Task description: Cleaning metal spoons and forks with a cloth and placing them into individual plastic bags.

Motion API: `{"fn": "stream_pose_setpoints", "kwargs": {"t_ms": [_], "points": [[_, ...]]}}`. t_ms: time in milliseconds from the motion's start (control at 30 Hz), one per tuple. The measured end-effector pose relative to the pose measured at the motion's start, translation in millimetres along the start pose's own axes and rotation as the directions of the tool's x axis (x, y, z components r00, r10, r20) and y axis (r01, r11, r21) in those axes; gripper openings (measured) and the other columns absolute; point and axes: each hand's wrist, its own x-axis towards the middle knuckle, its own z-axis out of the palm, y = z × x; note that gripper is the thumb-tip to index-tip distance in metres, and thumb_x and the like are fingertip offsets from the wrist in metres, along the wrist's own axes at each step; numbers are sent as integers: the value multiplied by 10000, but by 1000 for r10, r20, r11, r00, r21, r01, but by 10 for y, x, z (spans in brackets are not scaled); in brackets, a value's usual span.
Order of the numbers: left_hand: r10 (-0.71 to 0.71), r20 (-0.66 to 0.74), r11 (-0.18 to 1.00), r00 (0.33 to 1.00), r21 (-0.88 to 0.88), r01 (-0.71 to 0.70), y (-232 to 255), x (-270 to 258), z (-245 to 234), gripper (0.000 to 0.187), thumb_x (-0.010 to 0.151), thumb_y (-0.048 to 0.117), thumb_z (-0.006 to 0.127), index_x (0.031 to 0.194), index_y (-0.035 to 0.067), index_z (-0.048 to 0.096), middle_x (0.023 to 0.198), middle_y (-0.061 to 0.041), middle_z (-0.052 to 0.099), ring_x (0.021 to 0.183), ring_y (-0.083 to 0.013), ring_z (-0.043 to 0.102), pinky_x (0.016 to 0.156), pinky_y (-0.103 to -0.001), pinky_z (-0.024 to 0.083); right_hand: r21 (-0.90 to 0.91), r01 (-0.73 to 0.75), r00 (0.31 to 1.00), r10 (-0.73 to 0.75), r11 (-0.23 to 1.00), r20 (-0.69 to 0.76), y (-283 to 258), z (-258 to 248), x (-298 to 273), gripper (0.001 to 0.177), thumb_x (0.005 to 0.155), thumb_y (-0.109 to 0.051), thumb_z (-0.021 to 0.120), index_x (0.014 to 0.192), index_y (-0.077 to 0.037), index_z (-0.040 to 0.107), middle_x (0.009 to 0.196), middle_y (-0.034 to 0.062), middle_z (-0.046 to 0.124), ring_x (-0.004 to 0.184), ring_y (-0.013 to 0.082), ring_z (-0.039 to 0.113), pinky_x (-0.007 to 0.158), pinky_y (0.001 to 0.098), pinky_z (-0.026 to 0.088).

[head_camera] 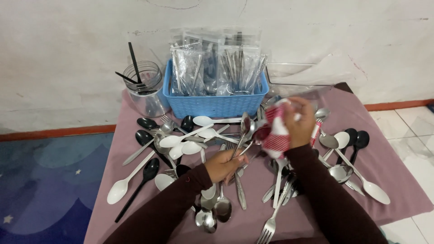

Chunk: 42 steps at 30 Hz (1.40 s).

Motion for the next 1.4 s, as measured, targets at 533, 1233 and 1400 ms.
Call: {"fn": "stream_pose_setpoints", "kwargs": {"t_ms": [533, 1233, 1400], "points": [[-24, -20, 990, 1000, 136, 27, -358, 91, -92, 291, 1072, 178, 456, 911, 19, 640, 441, -114, 564, 352, -173, 581, 328, -220, 436, -23, 717, 542, -537, 696, 646, -891, 401, -543, 448, 1068, -457, 371, 1379, -239, 608, 1559, 36, 509, 1482, 244, 399, 1147, 604, -271], [6, 2, 924, 1000, 383, -7, 262, -70, 48, 215, 1056, 227, 542, 903, 84, 593, 707, -115, 632, 692, -240, 632, 725, -379, 547, -432, 108, 939, 51, 895, 340, -655, 82, -222, 393, 1056, -403, 552, 1419, -269, 621, 928, 115, 772, 797, 378, 728, 762, 500, 571], [-56, -29, 941, 998, 332, 62, 138, 57, 10, 303, 1072, 248, 505, 795, 146, 568, 432, -19, 559, 391, -123, 595, 399, -175, 444, -485, -8, 918, 198, 875, 343, -697, 63, -164, 361, 1054, -434, 548, 1379, -292, 612, 1143, 132, 752, 1026, 431, 696, 938, 564, 510]]}}
